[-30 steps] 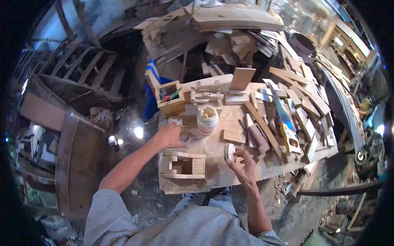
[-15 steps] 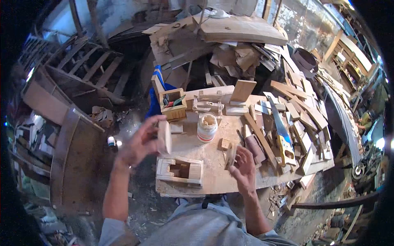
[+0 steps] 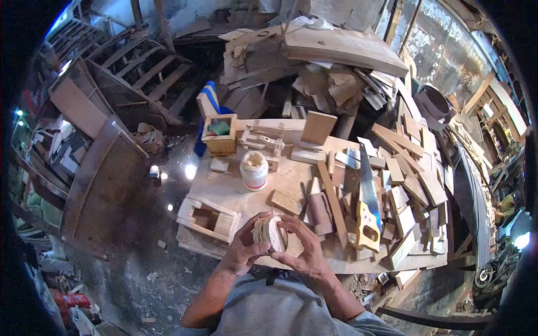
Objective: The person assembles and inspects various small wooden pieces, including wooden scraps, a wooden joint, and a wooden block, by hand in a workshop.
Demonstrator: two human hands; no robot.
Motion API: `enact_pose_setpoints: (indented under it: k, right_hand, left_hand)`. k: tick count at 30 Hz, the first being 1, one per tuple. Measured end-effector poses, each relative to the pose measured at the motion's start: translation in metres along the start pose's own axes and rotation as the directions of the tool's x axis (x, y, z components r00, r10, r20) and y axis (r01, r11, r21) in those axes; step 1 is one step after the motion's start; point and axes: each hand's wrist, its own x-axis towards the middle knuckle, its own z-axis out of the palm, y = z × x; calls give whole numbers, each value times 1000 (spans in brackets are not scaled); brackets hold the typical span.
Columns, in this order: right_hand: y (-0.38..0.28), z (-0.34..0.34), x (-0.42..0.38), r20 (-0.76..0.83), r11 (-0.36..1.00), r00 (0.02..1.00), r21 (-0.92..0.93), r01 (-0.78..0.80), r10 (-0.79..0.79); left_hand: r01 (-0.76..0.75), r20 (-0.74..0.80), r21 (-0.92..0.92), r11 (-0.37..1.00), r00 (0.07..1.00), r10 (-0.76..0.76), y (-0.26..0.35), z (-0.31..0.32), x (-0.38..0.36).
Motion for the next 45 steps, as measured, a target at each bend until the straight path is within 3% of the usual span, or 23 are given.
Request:
enact_pose_setpoints:
  k: [4,7,8,10,13,19,22,25,26,29,30,33,34,37,40,43,45]
  right_hand:
    - [15,-27,-19,43,992,992,-16,122,-122]
    - [21,-37,-31,145,992,983,74,102,-111]
    - [21,-43,-35,199,993,973,14,115,-115]
    - [19,-53,-42,307,984,945,-100,147,-110]
    - [23,-57,-56,332,997,941,-15,74,-65]
    - [18,-37,-61,214,989,974,-144,-41,71]
    - [11,-21,-47,145,946,972,-292,-137,185]
    - [22,-3,-18,55,893,961,-388,-229,270]
    - [16,3,-6,43,872,970,-449,-194,238]
    - [55,42,24,34,757,994,-651,-57,105]
    - [34,44,31,54,743,990,-666,-62,131]
    - [68,69,36,161,677,982,-734,51,100]
    - [45,68,42,172,719,949,-691,-76,265]
    - [52,78,39,170,623,957,-782,-15,237]
    - [45,68,37,165,696,943,-713,-89,289]
    - [49,61,32,152,701,949,-707,-90,275]
    - [50,62,34,165,682,923,-720,-128,347]
  left_hand:
    - [76,21,-48,996,997,-75,-33,5,4]
    - [182,70,34,983,980,-184,-54,9,8]
    - [266,49,55,962,962,-269,-56,9,5]
    - [299,54,9,954,953,-299,-64,18,3]
    - [369,143,-53,928,922,-358,-77,13,3]
    - [407,188,4,913,897,-401,-74,-8,3]
    - [483,107,-93,870,874,-474,-50,6,-10]
    - [661,16,-25,750,750,-661,-48,-36,-20]
    - [620,-172,21,784,775,-608,-61,-54,-30]
    - [588,-222,343,732,808,-546,-56,-64,-51]
    - [584,-227,325,744,812,-539,-52,-61,-56]
    - [534,-204,440,722,842,-499,-64,-84,-63]
    - [441,-154,490,752,893,-424,-67,-87,-66]
    - [493,-216,520,697,866,-452,-56,-83,-74]
    - [484,-197,551,680,867,-457,-66,-95,-83]
    - [435,-157,560,705,891,-425,-73,-100,-88]
    - [396,-128,573,718,908,-398,-82,-105,-92]
